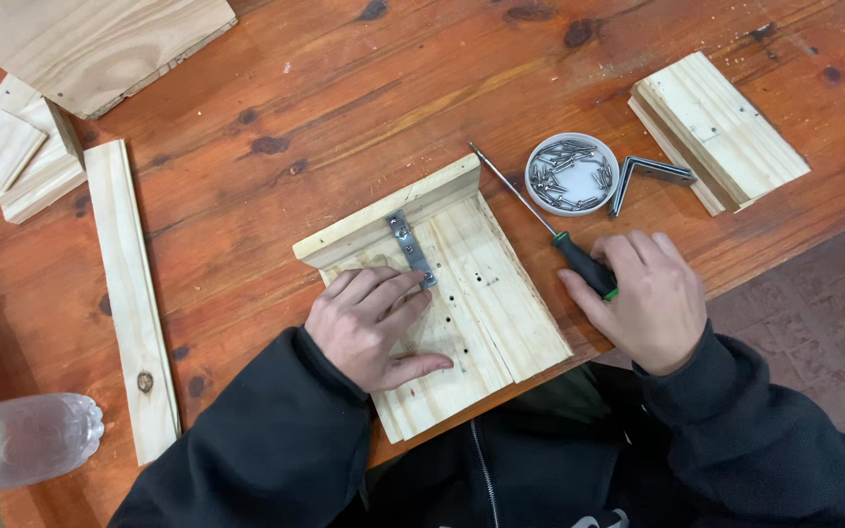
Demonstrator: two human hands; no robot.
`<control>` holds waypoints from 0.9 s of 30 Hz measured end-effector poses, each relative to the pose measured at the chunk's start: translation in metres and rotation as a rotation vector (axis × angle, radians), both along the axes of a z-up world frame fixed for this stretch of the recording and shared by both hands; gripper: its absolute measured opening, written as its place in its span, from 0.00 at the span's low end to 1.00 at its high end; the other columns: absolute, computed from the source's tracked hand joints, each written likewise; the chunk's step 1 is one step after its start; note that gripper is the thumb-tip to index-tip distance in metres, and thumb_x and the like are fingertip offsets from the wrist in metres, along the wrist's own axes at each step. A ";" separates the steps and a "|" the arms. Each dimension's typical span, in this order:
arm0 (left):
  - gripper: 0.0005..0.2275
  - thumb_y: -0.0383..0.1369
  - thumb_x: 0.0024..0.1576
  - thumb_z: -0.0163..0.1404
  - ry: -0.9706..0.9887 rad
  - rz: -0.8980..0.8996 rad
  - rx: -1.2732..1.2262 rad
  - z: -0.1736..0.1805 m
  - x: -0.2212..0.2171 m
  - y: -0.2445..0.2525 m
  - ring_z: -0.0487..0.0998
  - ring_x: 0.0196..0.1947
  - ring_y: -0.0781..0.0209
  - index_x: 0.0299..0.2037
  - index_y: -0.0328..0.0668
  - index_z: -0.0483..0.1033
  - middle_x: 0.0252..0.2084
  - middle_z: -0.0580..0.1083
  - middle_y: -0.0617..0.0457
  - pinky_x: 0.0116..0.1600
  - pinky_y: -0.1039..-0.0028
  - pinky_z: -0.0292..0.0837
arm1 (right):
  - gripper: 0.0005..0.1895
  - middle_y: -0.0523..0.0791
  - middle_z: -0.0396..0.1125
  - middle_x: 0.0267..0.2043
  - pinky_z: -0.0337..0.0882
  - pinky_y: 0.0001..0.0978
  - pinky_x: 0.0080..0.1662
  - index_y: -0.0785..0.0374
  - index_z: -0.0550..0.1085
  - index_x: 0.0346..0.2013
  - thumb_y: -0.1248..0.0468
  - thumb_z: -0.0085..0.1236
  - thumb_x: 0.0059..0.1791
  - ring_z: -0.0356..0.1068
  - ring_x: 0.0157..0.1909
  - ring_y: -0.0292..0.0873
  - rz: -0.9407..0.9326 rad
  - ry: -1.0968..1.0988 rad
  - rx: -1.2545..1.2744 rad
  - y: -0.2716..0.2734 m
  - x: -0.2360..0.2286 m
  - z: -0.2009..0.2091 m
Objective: The person attaches metal hinges to wooden planks using a screwdriver and screws. They secure one hinge to a small plank, then attach the other side to a larger wooden base, repeating the process for a second hinge on another plank.
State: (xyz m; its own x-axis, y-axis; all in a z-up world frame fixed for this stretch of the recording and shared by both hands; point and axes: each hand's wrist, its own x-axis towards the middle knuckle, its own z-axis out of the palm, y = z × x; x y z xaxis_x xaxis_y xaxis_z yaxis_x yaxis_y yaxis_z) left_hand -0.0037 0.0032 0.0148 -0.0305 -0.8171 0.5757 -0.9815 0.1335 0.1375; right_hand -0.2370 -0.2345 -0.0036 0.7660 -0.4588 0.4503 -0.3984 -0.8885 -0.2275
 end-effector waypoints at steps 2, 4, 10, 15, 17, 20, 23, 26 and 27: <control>0.27 0.59 0.53 0.57 -0.002 0.001 -0.010 -0.001 0.000 0.000 0.79 0.46 0.49 0.41 0.39 0.82 0.46 0.79 0.45 0.50 0.61 0.74 | 0.15 0.45 0.66 0.32 0.71 0.43 0.39 0.62 0.76 0.36 0.56 0.72 0.48 0.70 0.37 0.54 0.060 -0.054 -0.017 0.001 -0.002 0.006; 0.25 0.58 0.54 0.56 -0.004 0.003 -0.025 -0.001 0.000 -0.001 0.79 0.46 0.49 0.40 0.40 0.82 0.46 0.79 0.45 0.50 0.61 0.74 | 0.14 0.45 0.66 0.36 0.71 0.42 0.41 0.61 0.76 0.36 0.57 0.71 0.49 0.69 0.38 0.55 0.122 -0.108 -0.037 0.006 -0.004 0.017; 0.23 0.56 0.56 0.55 -0.004 0.000 -0.046 -0.004 0.000 -0.002 0.79 0.46 0.49 0.40 0.40 0.82 0.45 0.79 0.46 0.50 0.61 0.74 | 0.11 0.47 0.73 0.40 0.73 0.45 0.39 0.57 0.77 0.33 0.58 0.71 0.45 0.74 0.39 0.54 0.700 -0.155 0.014 0.043 0.001 0.025; 0.22 0.54 0.56 0.56 -0.004 -0.002 -0.066 -0.006 0.000 -0.002 0.79 0.45 0.49 0.40 0.40 0.82 0.45 0.79 0.45 0.49 0.61 0.74 | 0.15 0.47 0.73 0.43 0.70 0.44 0.43 0.59 0.77 0.35 0.51 0.69 0.47 0.72 0.44 0.53 0.689 -0.154 -0.042 0.062 0.007 0.021; 0.22 0.53 0.56 0.56 0.004 -0.007 -0.067 -0.007 0.002 -0.003 0.79 0.45 0.49 0.40 0.40 0.82 0.45 0.79 0.45 0.49 0.61 0.74 | 0.15 0.46 0.72 0.43 0.70 0.45 0.44 0.59 0.77 0.35 0.51 0.69 0.47 0.72 0.45 0.52 0.687 -0.150 -0.055 0.063 0.009 0.017; 0.21 0.53 0.56 0.55 0.018 -0.004 -0.065 -0.008 0.002 -0.002 0.79 0.46 0.49 0.40 0.40 0.82 0.45 0.79 0.45 0.49 0.60 0.74 | 0.15 0.46 0.72 0.44 0.70 0.46 0.46 0.59 0.77 0.36 0.52 0.68 0.47 0.72 0.47 0.52 0.672 -0.149 -0.068 0.065 0.009 0.010; 0.22 0.54 0.57 0.55 -0.027 0.038 -0.043 -0.005 0.005 0.000 0.79 0.47 0.48 0.41 0.41 0.81 0.47 0.79 0.47 0.48 0.61 0.73 | 0.15 0.46 0.72 0.45 0.68 0.45 0.46 0.59 0.76 0.36 0.50 0.62 0.51 0.72 0.47 0.51 0.647 -0.130 -0.077 0.067 0.015 0.018; 0.22 0.54 0.57 0.55 -0.028 0.068 -0.025 -0.005 0.008 0.001 0.79 0.48 0.48 0.41 0.40 0.81 0.47 0.79 0.47 0.49 0.61 0.73 | 0.16 0.47 0.72 0.45 0.68 0.46 0.47 0.60 0.76 0.37 0.50 0.63 0.51 0.72 0.49 0.52 0.617 -0.145 -0.080 0.066 0.022 0.012; 0.22 0.53 0.57 0.56 0.021 0.074 -0.028 -0.007 0.007 0.001 0.80 0.48 0.49 0.41 0.38 0.82 0.45 0.79 0.45 0.52 0.60 0.74 | 0.16 0.47 0.73 0.46 0.70 0.48 0.49 0.61 0.78 0.38 0.52 0.68 0.48 0.73 0.50 0.52 0.606 -0.179 -0.075 0.066 0.024 0.006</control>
